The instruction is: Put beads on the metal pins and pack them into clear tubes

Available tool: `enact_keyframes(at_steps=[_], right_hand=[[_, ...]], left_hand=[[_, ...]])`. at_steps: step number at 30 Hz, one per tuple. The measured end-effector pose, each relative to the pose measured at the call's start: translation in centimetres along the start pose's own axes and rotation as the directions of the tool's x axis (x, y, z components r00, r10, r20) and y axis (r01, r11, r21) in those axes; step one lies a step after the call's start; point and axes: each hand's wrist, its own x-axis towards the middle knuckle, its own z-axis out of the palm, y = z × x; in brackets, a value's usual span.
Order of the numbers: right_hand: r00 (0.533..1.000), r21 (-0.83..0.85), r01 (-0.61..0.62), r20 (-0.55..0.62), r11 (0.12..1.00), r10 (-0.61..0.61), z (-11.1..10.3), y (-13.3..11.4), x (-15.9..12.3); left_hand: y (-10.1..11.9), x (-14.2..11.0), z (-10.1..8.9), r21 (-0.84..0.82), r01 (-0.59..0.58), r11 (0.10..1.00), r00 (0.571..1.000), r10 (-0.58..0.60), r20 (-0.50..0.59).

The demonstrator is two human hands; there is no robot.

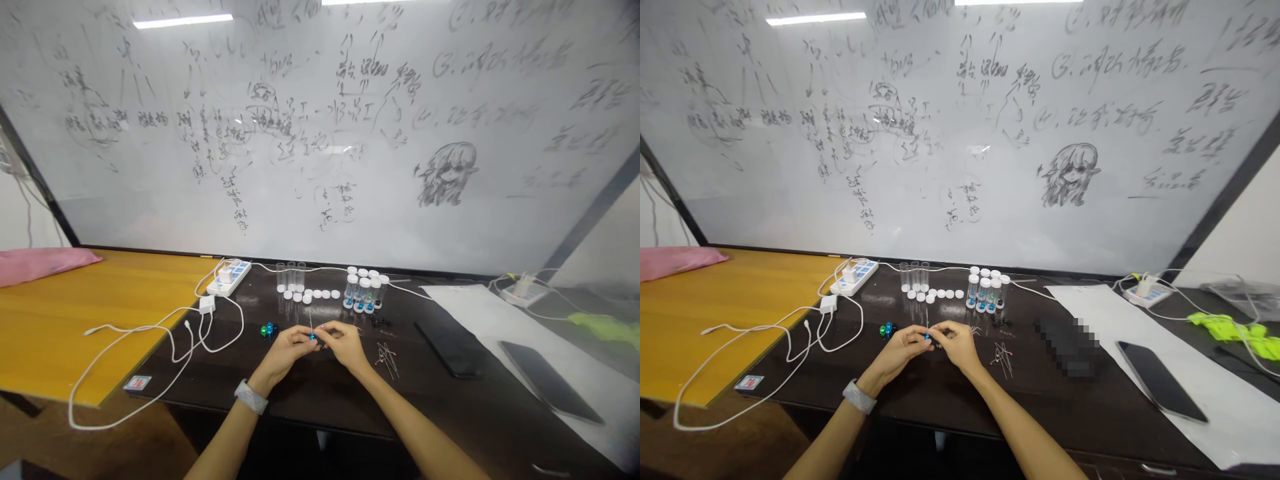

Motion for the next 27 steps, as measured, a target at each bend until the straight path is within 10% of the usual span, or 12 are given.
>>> enact_keyframes(at_steps=[27], right_hand=[[0.994, 0.064, -0.017, 0.111, 0.998, 0.010, -0.37, -0.10, 0.25]], left_hand=[[-0.31, 0.18, -0.32, -0.016, -0.002, 1.000, 1.000, 0.002, 0.009]])
